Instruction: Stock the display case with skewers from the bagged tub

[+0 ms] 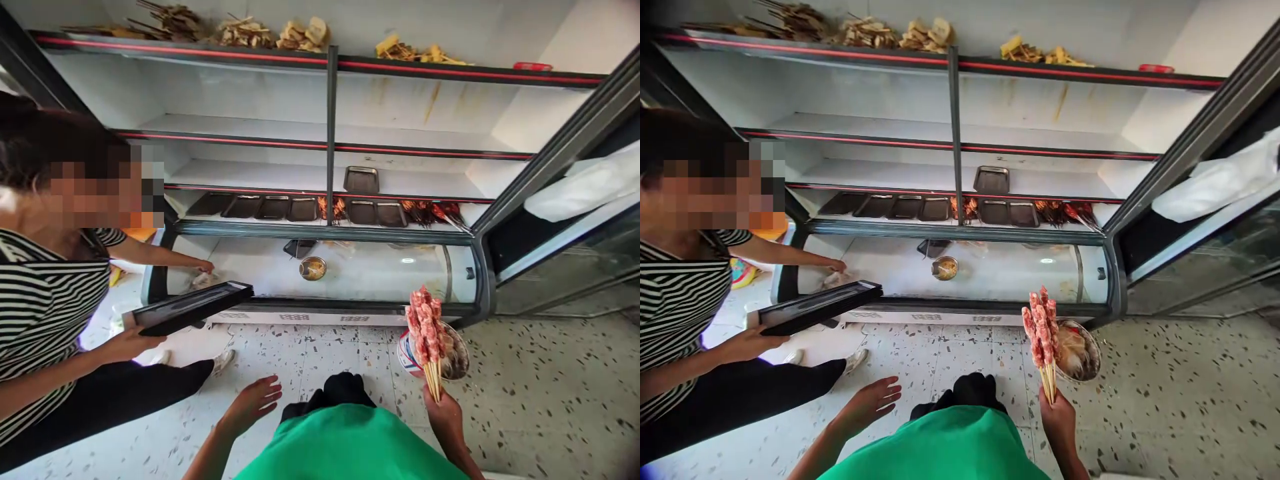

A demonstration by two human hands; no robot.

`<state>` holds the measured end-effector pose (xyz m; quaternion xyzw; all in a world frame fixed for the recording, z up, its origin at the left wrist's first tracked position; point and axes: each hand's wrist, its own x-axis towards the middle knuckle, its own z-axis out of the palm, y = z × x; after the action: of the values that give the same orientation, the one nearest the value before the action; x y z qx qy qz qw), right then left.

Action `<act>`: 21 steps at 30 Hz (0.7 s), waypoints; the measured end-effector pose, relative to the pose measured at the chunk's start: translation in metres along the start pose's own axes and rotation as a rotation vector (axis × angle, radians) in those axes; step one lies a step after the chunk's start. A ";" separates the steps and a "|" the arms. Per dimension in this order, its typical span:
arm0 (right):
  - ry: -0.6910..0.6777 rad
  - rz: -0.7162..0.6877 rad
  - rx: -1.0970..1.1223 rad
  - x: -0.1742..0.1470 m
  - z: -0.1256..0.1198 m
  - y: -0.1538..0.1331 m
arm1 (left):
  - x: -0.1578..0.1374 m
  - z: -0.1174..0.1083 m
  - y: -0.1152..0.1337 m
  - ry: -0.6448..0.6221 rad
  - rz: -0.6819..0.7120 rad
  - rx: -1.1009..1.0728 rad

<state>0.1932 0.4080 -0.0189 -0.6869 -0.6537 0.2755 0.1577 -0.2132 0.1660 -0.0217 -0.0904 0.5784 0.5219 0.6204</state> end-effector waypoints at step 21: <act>-0.025 0.001 -0.041 0.108 -0.071 0.111 | 0.047 0.190 -0.018 0.313 0.033 -0.359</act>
<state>0.3243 0.5134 -0.0450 -0.6870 -0.6607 0.2708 0.1352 -0.0915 0.3193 -0.0088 -0.2698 0.5668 0.6061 0.4884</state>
